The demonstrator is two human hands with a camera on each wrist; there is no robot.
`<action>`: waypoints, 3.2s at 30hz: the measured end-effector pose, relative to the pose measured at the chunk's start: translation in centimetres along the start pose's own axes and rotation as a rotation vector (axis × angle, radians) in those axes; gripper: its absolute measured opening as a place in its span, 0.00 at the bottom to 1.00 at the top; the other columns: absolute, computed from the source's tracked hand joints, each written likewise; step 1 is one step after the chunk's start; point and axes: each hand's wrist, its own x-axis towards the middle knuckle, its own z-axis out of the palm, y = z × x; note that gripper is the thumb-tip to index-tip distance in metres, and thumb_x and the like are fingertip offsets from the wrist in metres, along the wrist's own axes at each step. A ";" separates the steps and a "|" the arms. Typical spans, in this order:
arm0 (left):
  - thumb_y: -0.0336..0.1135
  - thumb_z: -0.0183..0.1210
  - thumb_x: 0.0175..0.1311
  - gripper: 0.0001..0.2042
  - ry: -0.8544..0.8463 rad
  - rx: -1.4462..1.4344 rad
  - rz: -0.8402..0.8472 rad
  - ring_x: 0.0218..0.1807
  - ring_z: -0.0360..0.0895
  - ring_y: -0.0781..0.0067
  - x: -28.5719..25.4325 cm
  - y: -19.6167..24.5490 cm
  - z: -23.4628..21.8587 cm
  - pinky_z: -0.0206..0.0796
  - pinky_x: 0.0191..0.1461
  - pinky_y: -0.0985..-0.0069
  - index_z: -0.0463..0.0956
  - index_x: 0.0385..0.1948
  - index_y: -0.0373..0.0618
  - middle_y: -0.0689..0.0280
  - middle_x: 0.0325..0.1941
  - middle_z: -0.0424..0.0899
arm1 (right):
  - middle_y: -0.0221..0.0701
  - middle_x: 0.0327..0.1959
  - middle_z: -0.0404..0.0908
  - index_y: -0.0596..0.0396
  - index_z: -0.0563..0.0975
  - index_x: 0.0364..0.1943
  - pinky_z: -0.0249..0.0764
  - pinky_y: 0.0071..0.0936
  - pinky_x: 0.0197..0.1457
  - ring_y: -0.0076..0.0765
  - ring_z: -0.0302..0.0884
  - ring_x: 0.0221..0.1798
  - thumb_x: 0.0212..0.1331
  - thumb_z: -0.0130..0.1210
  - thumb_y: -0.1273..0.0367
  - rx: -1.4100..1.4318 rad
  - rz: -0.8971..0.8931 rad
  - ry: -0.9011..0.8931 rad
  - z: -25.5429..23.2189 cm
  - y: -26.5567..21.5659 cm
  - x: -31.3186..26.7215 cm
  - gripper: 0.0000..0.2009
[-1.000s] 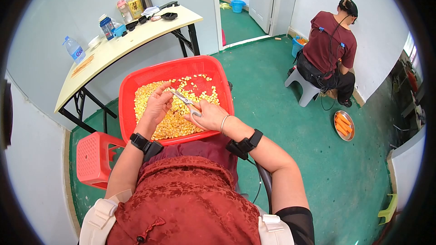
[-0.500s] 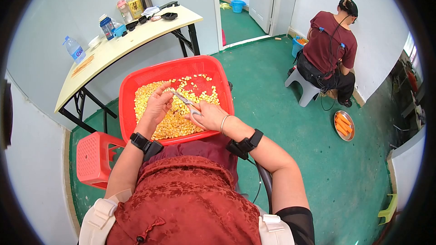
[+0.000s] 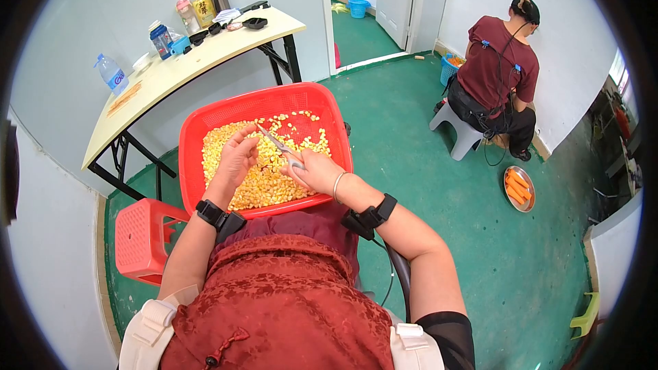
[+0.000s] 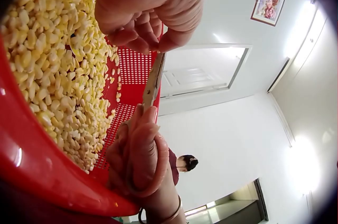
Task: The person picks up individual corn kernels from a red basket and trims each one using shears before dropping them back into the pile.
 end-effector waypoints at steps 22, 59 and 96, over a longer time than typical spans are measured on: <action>0.33 0.65 0.39 0.13 -0.570 1.221 0.128 0.32 0.79 0.70 -0.5 -2.0 -0.5 0.71 0.39 0.75 0.81 0.30 0.41 0.60 0.27 0.82 | 0.52 0.29 0.76 0.65 0.71 0.31 0.71 0.42 0.36 0.56 0.77 0.34 0.56 0.53 0.52 0.049 0.012 0.063 0.0 0.1 0.1 0.23; 0.26 0.57 0.58 0.17 -0.008 0.077 0.099 0.35 0.81 0.75 -0.3 0.0 -0.2 0.71 0.32 0.85 0.68 0.50 0.38 0.63 0.34 0.82 | 0.49 0.42 0.71 0.39 0.72 0.47 0.70 0.44 0.48 0.58 0.74 0.45 0.55 0.46 0.43 -0.171 0.042 -0.138 0.1 -0.4 -0.2 0.23; 0.34 0.61 0.56 0.08 -0.037 0.469 0.022 0.22 0.74 0.84 -0.4 -0.4 -0.5 0.62 0.22 0.87 0.77 0.34 0.42 0.69 0.24 0.79 | 0.50 0.27 0.77 0.67 0.72 0.31 0.71 0.40 0.35 0.54 0.78 0.33 0.54 0.54 0.49 0.027 0.040 0.064 -0.1 -0.1 -0.1 0.27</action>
